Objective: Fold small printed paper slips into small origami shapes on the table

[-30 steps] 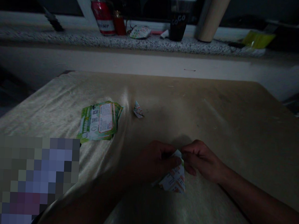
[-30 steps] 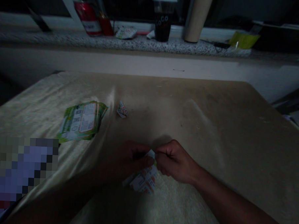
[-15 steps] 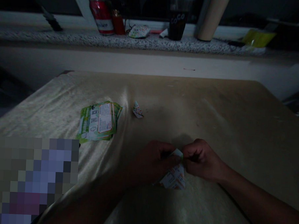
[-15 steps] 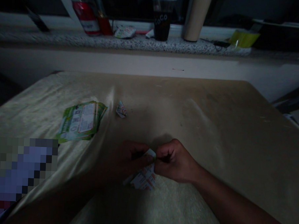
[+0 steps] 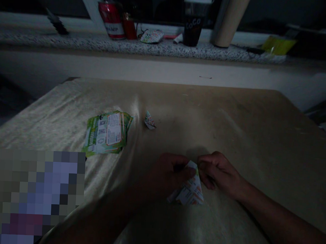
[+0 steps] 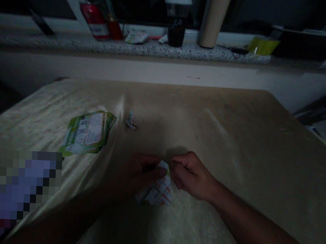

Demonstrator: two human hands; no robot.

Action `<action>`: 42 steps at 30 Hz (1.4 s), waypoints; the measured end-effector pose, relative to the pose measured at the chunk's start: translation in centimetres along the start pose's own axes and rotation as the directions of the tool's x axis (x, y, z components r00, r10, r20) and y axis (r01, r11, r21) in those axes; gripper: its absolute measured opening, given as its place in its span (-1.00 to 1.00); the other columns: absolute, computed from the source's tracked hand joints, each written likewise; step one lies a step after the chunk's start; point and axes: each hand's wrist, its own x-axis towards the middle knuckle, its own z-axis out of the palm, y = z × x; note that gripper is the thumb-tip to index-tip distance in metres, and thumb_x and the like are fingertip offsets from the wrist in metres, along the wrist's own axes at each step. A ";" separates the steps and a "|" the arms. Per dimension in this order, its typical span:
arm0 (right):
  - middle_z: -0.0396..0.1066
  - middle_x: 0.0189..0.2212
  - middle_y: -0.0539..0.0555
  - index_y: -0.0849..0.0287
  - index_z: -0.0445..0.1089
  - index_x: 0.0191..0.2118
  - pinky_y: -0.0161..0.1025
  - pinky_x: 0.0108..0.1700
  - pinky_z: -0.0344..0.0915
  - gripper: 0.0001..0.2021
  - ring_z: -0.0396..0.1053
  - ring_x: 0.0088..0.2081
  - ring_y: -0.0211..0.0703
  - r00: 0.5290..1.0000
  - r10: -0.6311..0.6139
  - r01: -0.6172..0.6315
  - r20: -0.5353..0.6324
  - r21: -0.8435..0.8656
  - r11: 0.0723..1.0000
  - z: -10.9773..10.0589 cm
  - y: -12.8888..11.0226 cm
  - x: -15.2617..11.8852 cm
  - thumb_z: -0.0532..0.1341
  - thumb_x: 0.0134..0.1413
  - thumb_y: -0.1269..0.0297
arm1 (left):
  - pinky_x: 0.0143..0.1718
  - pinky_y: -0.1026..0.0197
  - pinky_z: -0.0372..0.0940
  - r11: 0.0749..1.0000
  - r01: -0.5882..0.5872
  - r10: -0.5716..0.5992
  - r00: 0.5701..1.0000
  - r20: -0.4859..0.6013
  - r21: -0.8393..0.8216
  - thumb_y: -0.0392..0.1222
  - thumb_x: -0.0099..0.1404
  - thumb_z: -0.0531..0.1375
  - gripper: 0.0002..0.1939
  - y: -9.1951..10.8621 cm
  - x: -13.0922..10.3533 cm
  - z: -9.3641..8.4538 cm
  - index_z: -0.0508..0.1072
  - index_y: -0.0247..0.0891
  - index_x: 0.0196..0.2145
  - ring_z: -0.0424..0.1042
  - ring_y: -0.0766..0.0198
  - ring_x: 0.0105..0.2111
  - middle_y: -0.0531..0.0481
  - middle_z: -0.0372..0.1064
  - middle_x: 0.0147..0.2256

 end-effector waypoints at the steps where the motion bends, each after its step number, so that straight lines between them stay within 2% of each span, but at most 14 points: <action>1: 0.20 -0.72 -0.08 0.17 0.22 -0.61 -0.38 -0.59 0.06 -0.68 0.12 -0.66 -0.36 1.000 -0.008 0.008 -0.008 -0.001 1.000 -0.1 -0.1 0.0 -0.01 0.16 0.33 | -0.55 0.34 0.10 1.000 -0.005 0.005 1.000 -0.013 -0.017 -0.04 0.27 0.18 -0.72 -0.1 0.1 -0.1 0.44 -0.33 -0.44 0.21 0.40 -0.57 0.10 0.26 -0.55; 5: 0.13 -0.68 -0.12 0.18 0.23 -0.54 -0.40 -0.59 0.02 -0.79 0.07 -0.63 -0.38 0.998 -0.054 0.049 -0.039 -0.119 0.992 -0.2 -0.3 0.0 0.08 0.12 0.35 | -0.53 0.33 0.12 0.998 -0.033 0.031 0.999 -0.037 -0.055 0.00 0.26 0.20 -0.68 -0.3 0.2 -0.2 0.43 -0.34 -0.45 0.25 0.38 -0.55 0.08 0.28 -0.54; 10: -0.06 -0.72 -0.16 0.17 0.11 -0.66 -0.43 -0.64 -0.15 -0.77 -0.10 -0.65 -0.43 0.987 -0.125 0.094 -0.105 -0.257 0.962 0.3 0.2 0.2 0.11 -0.09 0.46 | -0.57 0.36 0.03 0.998 -0.049 0.050 0.998 -0.036 0.027 -0.05 0.27 0.17 -0.70 0.1 0.3 0.2 0.41 -0.33 -0.48 0.15 0.41 -0.57 0.11 0.21 -0.57; 14: -0.10 -0.74 -0.17 0.18 0.09 -0.71 -0.43 -0.65 -0.19 -0.73 -0.13 -0.67 -0.45 0.978 -0.144 0.089 -0.152 -0.318 0.944 0.5 0.4 0.2 0.11 -0.09 0.45 | -0.59 0.35 -0.06 0.994 -0.062 0.068 0.995 -0.073 0.086 -0.07 0.23 0.18 -0.69 0.0 0.4 0.7 0.34 -0.32 -0.57 0.07 0.43 -0.59 0.15 0.11 -0.61; 17: 0.01 -0.77 -0.14 0.18 0.14 -0.69 -0.41 -0.65 -0.12 -0.66 -0.04 -0.70 -0.43 0.987 -0.091 0.059 -0.134 -0.226 0.972 0.5 0.3 0.1 0.11 0.08 0.36 | -0.58 0.34 0.01 0.999 -0.043 0.043 0.997 -0.059 0.000 -0.04 0.23 0.20 -0.69 -0.2 0.5 0.8 0.41 -0.32 -0.53 0.15 0.41 -0.59 0.12 0.20 -0.60; 21: 0.29 -0.68 -0.03 0.18 0.33 -0.51 -0.35 -0.56 0.15 -0.58 0.23 -0.62 -0.31 0.976 -0.040 0.063 -0.215 0.098 0.993 0.3 0.5 0.0 -0.01 0.35 0.15 | -0.51 0.32 0.19 0.982 -0.026 -0.001 0.990 -0.139 -0.190 -0.05 0.20 0.26 -0.75 -0.2 0.6 0.5 0.50 -0.32 -0.45 0.33 0.36 -0.55 0.06 0.39 -0.53; 24: 0.38 -0.58 -0.02 0.17 0.41 -0.27 -0.32 -0.48 0.24 -0.71 0.32 -0.55 -0.27 0.960 -0.020 0.086 -0.280 0.225 0.971 0.2 0.6 0.1 0.08 0.34 0.08 | -0.45 0.30 0.29 0.956 -0.052 -0.040 0.951 -0.306 -0.287 -0.08 0.17 0.31 -0.79 -0.1 0.9 0.0 0.54 -0.31 -0.41 0.42 0.31 -0.49 0.02 0.48 -0.47; 27: 0.42 -0.52 -0.05 0.12 0.34 -0.03 -0.33 -0.40 0.29 -0.75 0.39 -0.47 -0.26 0.953 -0.004 0.085 -0.302 0.257 0.963 0.2 0.5 0.4 0.26 0.23 0.17 | -0.37 0.25 0.35 0.928 -0.114 -0.062 0.892 -0.448 -0.356 -0.11 0.12 0.35 -0.81 -0.3 1.2 -0.4 0.55 -0.29 -0.39 0.47 0.27 -0.44 0.01 0.51 -0.44; 29: 0.44 -0.49 -0.08 0.08 0.26 0.03 -0.36 -0.41 0.28 -0.64 0.39 -0.47 -0.28 0.945 0.006 0.093 -0.328 0.287 0.953 0.3 0.3 0.6 0.32 0.16 0.25 | -0.30 0.20 0.38 0.904 -0.146 -0.069 0.877 -0.475 -0.401 -0.11 0.12 0.36 -0.80 -0.6 1.4 -0.5 0.54 -0.29 -0.36 0.50 0.24 -0.40 -0.01 0.53 -0.40; 31: 0.44 -0.48 -0.09 0.07 0.22 0.04 -0.38 -0.47 0.23 -0.60 0.36 -0.50 -0.32 0.931 0.019 0.097 -0.365 0.298 0.950 0.3 0.1 0.8 0.34 0.13 0.28 | -0.24 0.15 0.40 0.906 -0.138 -0.067 0.887 -0.456 -0.401 -0.08 0.14 0.34 -0.77 -1.0 1.5 -0.7 0.54 -0.28 -0.31 0.52 0.20 -0.35 -0.05 0.55 -0.35; 34: 0.39 -0.51 -0.11 0.10 0.20 0.00 -0.39 -0.53 0.15 -0.64 0.29 -0.55 -0.34 0.921 0.013 0.090 -0.390 0.244 0.966 -0.2 0.1 1.0 0.31 0.15 0.26 | -0.22 0.12 0.39 0.958 -0.100 -0.021 0.911 -0.412 -0.270 -0.03 0.19 0.31 -0.71 -0.8 1.2 -1.4 0.49 -0.29 -0.22 0.52 0.16 -0.30 -0.09 0.54 -0.28; 37: 0.33 -0.51 -0.11 0.12 0.20 -0.14 -0.39 -0.53 0.12 -0.78 0.23 -0.54 -0.34 0.945 -0.024 0.060 -0.327 0.098 0.993 -1.1 0.0 0.9 0.26 0.20 0.24 | -0.22 0.10 0.38 0.994 -0.088 0.107 0.924 -0.367 0.067 -0.03 0.11 0.36 -0.55 0.3 0.6 -2.8 0.41 -0.27 -0.10 0.48 0.14 -0.23 -0.10 0.48 -0.16; 39: 0.28 -0.49 -0.09 0.13 0.21 -0.22 -0.38 -0.50 0.13 -0.87 0.21 -0.50 -0.33 0.965 -0.062 0.041 -0.256 -0.087 0.995 -1.6 0.0 0.8 0.21 0.25 0.27 | -0.17 0.06 0.37 0.919 -0.041 0.179 0.929 -0.323 0.392 -0.07 0.05 0.40 -0.50 1.0 0.0 -3.5 0.41 -0.25 -0.07 0.44 0.11 -0.20 -0.09 0.44 -0.13; 42: 0.27 -0.44 -0.04 0.13 0.23 -0.25 -0.36 -0.44 0.18 -0.93 0.23 -0.43 -0.28 0.982 -0.118 0.067 -0.146 -0.318 0.946 -1.9 0.1 1.0 0.15 0.28 0.31 | 0.00 0.01 0.31 0.703 -0.193 0.322 0.945 -0.063 0.685 -0.19 0.01 0.41 -0.49 1.3 -0.5 -3.8 0.39 -0.21 -0.07 0.38 0.07 -0.04 -0.07 0.37 -0.04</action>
